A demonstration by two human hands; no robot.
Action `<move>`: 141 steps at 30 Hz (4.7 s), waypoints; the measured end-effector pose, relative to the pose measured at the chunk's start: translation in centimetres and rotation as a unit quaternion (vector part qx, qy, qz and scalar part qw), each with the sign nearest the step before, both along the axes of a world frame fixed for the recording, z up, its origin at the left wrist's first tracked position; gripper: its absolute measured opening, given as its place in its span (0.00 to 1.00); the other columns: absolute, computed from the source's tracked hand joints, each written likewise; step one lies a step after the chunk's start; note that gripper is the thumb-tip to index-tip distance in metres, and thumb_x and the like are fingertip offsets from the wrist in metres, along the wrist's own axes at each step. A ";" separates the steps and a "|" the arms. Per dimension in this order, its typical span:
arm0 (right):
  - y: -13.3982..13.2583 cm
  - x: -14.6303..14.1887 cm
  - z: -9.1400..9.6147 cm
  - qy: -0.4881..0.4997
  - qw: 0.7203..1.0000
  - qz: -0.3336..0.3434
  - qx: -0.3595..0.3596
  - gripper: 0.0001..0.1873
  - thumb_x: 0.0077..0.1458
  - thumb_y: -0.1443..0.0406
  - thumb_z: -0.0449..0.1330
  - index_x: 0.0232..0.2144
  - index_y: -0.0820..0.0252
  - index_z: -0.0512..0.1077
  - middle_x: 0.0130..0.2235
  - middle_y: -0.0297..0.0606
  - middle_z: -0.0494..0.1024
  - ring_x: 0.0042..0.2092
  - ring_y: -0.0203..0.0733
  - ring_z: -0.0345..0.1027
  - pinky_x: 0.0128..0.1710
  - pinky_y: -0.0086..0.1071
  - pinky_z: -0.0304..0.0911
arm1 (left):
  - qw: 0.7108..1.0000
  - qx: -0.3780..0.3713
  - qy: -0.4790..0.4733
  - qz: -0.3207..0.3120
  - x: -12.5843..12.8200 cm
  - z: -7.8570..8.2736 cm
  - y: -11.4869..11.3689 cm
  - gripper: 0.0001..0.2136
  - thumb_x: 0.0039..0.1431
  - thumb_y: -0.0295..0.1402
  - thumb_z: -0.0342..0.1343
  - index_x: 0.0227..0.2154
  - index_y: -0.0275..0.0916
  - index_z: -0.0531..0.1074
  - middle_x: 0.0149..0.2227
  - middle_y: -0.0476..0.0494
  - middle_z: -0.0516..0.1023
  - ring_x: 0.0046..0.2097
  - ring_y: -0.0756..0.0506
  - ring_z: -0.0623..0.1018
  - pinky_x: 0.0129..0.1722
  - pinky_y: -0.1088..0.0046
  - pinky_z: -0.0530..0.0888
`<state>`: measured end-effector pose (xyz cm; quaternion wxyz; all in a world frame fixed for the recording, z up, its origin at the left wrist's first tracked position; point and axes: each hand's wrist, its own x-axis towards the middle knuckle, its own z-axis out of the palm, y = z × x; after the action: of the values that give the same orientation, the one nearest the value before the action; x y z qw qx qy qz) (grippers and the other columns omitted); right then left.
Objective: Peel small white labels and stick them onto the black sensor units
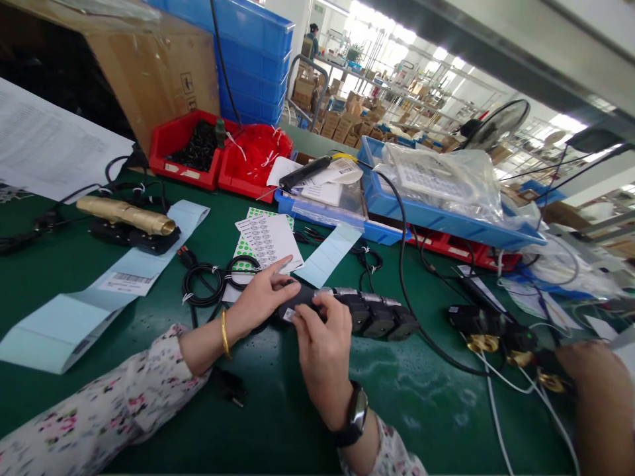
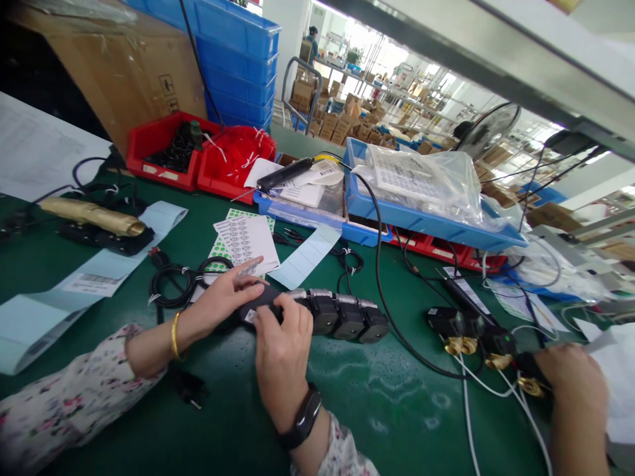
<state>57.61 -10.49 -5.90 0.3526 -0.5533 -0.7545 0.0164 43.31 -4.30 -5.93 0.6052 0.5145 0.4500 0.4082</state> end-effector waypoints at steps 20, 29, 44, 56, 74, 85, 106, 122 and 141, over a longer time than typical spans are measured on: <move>-2.7 5.1 2.5 0.648 0.737 0.039 -0.189 0.09 0.52 0.63 0.64 0.28 0.59 0.68 0.25 0.29 0.70 0.27 0.31 0.63 0.30 0.25 0.60 | 0.653 0.601 0.460 -0.010 2.4 5.4 -2.3 0.18 0.63 0.31 0.46 0.56 0.43 0.62 0.60 0.43 0.63 0.60 0.41 0.60 0.63 0.54 0.45; -1.2 12.5 0.7 0.500 0.854 -0.131 -0.058 0.08 0.46 0.64 0.66 0.30 0.61 0.74 0.29 0.35 0.74 0.31 0.36 0.66 0.33 0.31 0.62 | 0.782 0.353 0.466 -0.217 6.6 1.5 -0.9 0.22 0.55 0.28 0.55 0.54 0.36 0.65 0.43 0.35 0.73 0.45 0.37 0.72 0.44 0.60 0.71; 2.6 4.0 2.0 0.221 0.972 0.016 -0.083 0.05 0.55 0.71 0.58 0.29 0.58 0.71 0.36 0.37 0.75 0.42 0.42 0.65 0.46 0.38 0.60 | 0.967 0.081 0.148 -0.189 4.5 0.3 5.9 0.21 0.53 0.48 0.53 0.36 0.34 0.77 0.38 0.43 0.80 0.40 0.42 0.77 0.39 0.72 0.71; 2.9 4.0 3.8 0.021 0.990 0.071 -0.118 0.10 0.57 0.75 0.49 0.30 0.62 0.68 0.39 0.42 0.69 0.44 0.45 0.59 0.47 0.42 0.60 | 0.961 0.120 0.152 -0.198 4.2 0.3 5.3 0.18 0.59 0.44 0.48 0.30 0.34 0.76 0.32 0.47 0.78 0.36 0.45 0.75 0.36 0.75 0.68; -3.5 4.4 -1.2 0.366 0.924 -0.050 -0.101 0.24 0.57 0.64 0.57 0.56 0.52 0.61 0.50 0.45 0.68 0.49 0.47 0.63 0.48 0.44 0.61 | 0.844 0.367 0.329 -0.212 4.0 2.9 -2.5 0.24 0.63 0.39 0.47 0.62 0.46 0.52 0.66 0.46 0.47 0.66 0.38 0.48 0.61 0.52 0.55; -2.9 9.1 0.3 0.584 0.797 -0.134 -0.070 0.06 0.48 0.63 0.66 0.28 0.60 0.73 0.28 0.33 0.74 0.28 0.34 0.65 0.29 0.28 0.62 | 0.754 0.472 0.437 -0.132 7.6 3.8 0.5 0.23 0.64 0.33 0.44 0.61 0.36 0.53 0.58 0.35 0.63 0.58 0.38 0.63 0.57 0.55 0.61; 3.2 9.5 1.1 0.174 0.983 -0.019 -0.051 0.07 0.55 0.72 0.57 0.31 0.57 0.73 0.40 0.39 0.74 0.45 0.44 0.65 0.48 0.40 0.60 | 0.954 0.094 0.148 -0.242 10.0 0.3 7.8 0.22 0.50 0.47 0.54 0.39 0.33 0.76 0.35 0.42 0.79 0.37 0.44 0.75 0.34 0.73 0.69; 3.5 9.4 2.4 -0.010 0.994 0.020 -0.112 0.09 0.55 0.77 0.52 0.28 0.61 0.67 0.43 0.43 0.66 0.47 0.47 0.58 0.48 0.42 0.59 | 0.955 0.089 0.104 -0.261 9.9 -0.3 8.1 0.20 0.52 0.45 0.56 0.38 0.32 0.76 0.37 0.40 0.79 0.38 0.44 0.75 0.39 0.71 0.69; 1.8 9.1 -0.6 -0.070 0.995 -0.043 0.051 0.12 0.58 0.75 0.52 0.38 0.59 0.73 0.46 0.42 0.70 0.48 0.48 0.60 0.49 0.44 0.58 | 0.953 0.106 0.161 -0.233 9.9 -0.3 7.4 0.18 0.53 0.41 0.55 0.41 0.32 0.76 0.38 0.41 0.79 0.40 0.43 0.76 0.40 0.70 0.71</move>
<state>66.69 -8.71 -6.48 0.3272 -0.5665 -0.7525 -0.0760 53.20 3.14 -6.27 0.5449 0.7251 0.3631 0.2134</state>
